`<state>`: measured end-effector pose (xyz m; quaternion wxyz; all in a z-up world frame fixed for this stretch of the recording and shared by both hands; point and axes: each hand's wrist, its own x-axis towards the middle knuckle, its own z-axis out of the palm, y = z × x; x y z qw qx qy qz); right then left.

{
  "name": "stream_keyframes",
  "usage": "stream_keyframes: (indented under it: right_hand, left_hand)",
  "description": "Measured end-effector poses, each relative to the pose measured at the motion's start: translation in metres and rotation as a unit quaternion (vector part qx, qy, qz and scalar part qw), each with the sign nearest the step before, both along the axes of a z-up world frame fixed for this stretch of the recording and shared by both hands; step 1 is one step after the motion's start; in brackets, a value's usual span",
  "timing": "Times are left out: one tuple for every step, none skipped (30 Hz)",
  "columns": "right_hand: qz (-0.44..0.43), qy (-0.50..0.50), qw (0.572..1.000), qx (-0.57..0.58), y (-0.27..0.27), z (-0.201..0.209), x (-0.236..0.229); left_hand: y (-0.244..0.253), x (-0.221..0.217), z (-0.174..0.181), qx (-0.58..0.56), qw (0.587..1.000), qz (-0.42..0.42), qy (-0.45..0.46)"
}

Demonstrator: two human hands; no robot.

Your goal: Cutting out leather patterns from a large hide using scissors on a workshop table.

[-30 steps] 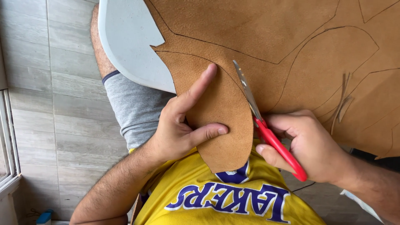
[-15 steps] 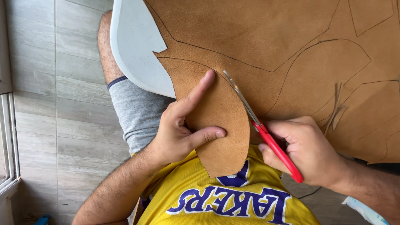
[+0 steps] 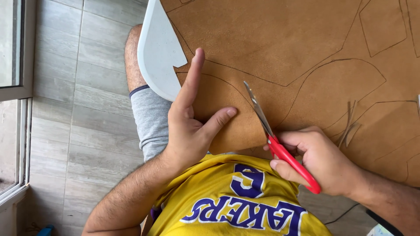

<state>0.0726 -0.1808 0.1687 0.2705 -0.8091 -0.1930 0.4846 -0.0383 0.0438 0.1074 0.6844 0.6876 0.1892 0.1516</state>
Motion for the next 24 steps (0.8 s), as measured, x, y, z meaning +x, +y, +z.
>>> stream_keyframes:
  right_hand:
    - [-0.004,0.028,1.0,0.013,0.002,0.001,0.001]
    - [-0.006,0.055,0.998,0.026,0.005,0.001,0.004]
    - [-0.005,0.055,0.998,0.026,0.008,0.002,0.005]
    - [-0.006,0.062,0.998,0.028,0.011,0.003,0.006]
    - [-0.008,0.069,0.997,0.03,0.014,0.005,0.008]
    - [-0.006,0.071,0.997,0.028,0.014,0.005,0.008]
    - [0.003,0.057,0.998,0.019,0.014,0.005,0.009]
    - [0.011,0.043,0.999,0.012,0.014,0.005,0.01]
    - [0.012,0.044,0.999,0.01,0.015,0.006,0.009]
    - [0.028,0.013,0.999,0.01,0.016,0.006,0.009]
    - [0.044,-0.017,0.999,0.011,0.017,0.006,0.009]
    - [0.044,-0.016,0.999,0.01,0.018,0.005,0.009]
    - [0.066,-0.047,0.996,0.026,0.018,0.005,0.01]
    - [0.086,-0.079,0.992,0.042,0.019,0.005,0.01]
    - [0.087,-0.077,0.992,0.041,0.018,0.006,0.008]
    - [0.09,-0.091,0.991,0.043,0.018,0.007,0.007]
    - [0.093,-0.105,0.989,0.044,0.018,0.008,0.006]
    - [0.092,-0.105,0.989,0.044,0.016,0.007,0.006]
    - [0.105,-0.122,0.986,0.047,0.013,0.006,0.006]
    - [0.118,-0.139,0.982,0.051,0.012,0.005,0.006]
    - [0.119,-0.139,0.982,0.052,0.014,0.006,0.008]
    - [0.118,-0.12,0.985,0.042,0.014,0.007,0.01]
    - [0.116,-0.101,0.988,0.032,0.013,0.008,0.012]
    - [0.117,-0.103,0.987,0.033,0.017,0.01,0.014]
  left_hand:
    - [0.0,-0.001,-0.003,-0.005,1.0,-0.01,-0.018]
    - [0.002,-0.001,-0.006,-0.008,0.999,-0.018,-0.037]
    - [0.003,-0.003,-0.007,-0.008,0.999,-0.016,-0.037]
    - [0.004,-0.003,-0.008,-0.007,0.999,-0.019,-0.042]
    - [0.004,-0.003,-0.01,-0.006,0.999,-0.022,-0.046]
    - [0.004,-0.003,-0.01,-0.008,0.999,-0.02,-0.045]
    - [0.003,-0.003,-0.011,-0.011,0.999,-0.02,-0.046]
    - [0.004,-0.003,-0.013,-0.015,0.999,-0.021,-0.048]
    - [0.004,-0.003,-0.013,-0.016,0.999,-0.02,-0.047]
    - [0.004,-0.003,-0.013,-0.018,0.999,-0.019,-0.043]
    - [0.004,-0.002,-0.012,-0.02,0.999,-0.018,-0.038]
    - [0.005,-0.003,-0.013,-0.021,0.999,-0.017,-0.037]
    - [0.005,-0.003,-0.014,-0.019,0.999,-0.019,-0.038]
    - [0.006,-0.003,-0.014,-0.018,0.999,-0.022,-0.039]
    - [0.007,-0.004,-0.015,-0.019,0.999,-0.021,-0.038]
    - [0.008,-0.004,-0.016,-0.021,0.998,-0.026,-0.045]
    - [0.009,-0.004,-0.017,-0.024,0.998,-0.03,-0.053]
    - [0.009,-0.004,-0.017,-0.024,0.998,-0.031,-0.052]
    - [0.01,-0.004,-0.017,-0.029,0.998,-0.034,-0.055]
    - [0.011,-0.004,-0.017,-0.032,0.997,-0.036,-0.058]
    - [0.012,-0.004,-0.017,-0.032,0.997,-0.035,-0.058]
    - [0.012,-0.004,-0.017,-0.034,0.997,-0.035,-0.06]
    - [0.012,-0.005,-0.017,-0.036,0.997,-0.035,-0.062]
    - [0.012,-0.004,-0.017,-0.034,0.997,-0.034,-0.064]
